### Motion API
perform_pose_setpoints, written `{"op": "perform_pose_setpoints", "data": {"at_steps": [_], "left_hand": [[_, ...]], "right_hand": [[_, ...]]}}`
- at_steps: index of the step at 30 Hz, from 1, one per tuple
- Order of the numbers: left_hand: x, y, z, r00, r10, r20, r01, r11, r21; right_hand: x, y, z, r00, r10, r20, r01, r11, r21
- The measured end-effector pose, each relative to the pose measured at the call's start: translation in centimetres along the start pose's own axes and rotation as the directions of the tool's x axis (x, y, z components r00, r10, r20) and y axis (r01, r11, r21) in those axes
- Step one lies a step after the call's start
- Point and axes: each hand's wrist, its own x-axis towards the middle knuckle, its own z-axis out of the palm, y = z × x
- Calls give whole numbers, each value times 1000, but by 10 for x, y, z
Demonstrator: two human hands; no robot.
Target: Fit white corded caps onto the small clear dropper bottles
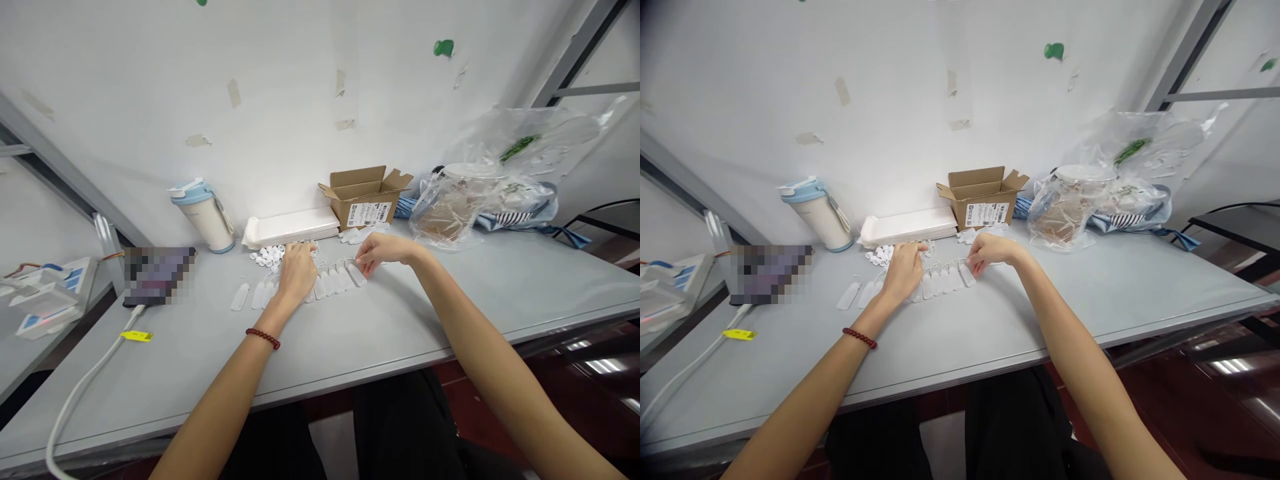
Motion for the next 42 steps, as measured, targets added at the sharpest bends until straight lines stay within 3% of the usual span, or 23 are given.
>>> {"op": "perform_pose_setpoints", "data": {"at_steps": [5, 12, 16, 20, 26, 29, 33, 36, 39, 42], "left_hand": [[1, -4, 1, 999, 5, 50, -8, 998, 60], [2, -6, 3, 974, 8, 226, -48, 984, 172], [0, -7, 5, 956, 19, 292, -89, 969, 229], [-1, -8, 6, 959, 6, 285, -82, 963, 257], [0, -10, 8, 974, -5, 228, -50, 971, 234], [2, -10, 8, 994, 0, 112, -20, 983, 181], [4, -4, 4, 998, 14, -54, -10, 998, 62], [1, 7, -1, 994, -1, -109, -7, 997, -71], [-3, 18, -5, 995, -53, -81, 29, 964, -263], [-6, 24, -4, 989, -147, -20, 119, 870, -479]], "right_hand": [[1, 4, -7, 994, 14, -109, -22, 997, -71], [5, 8, -16, 942, -5, -337, -149, 890, -432], [2, 8, -18, 939, -12, -344, -192, 811, -553], [2, 10, -19, 945, 11, -326, -217, 766, -605], [3, 11, -19, 954, -3, -299, -186, 778, -600], [2, 8, -15, 947, -14, -321, -196, 766, -612], [0, 3, -2, 924, -65, -376, -248, 648, -720], [0, 2, 9, 933, -79, -351, -238, 595, -768], [2, 0, 14, 931, -152, -332, -164, 640, -751], [3, -6, 16, 852, -319, -416, -24, 769, -638]]}}
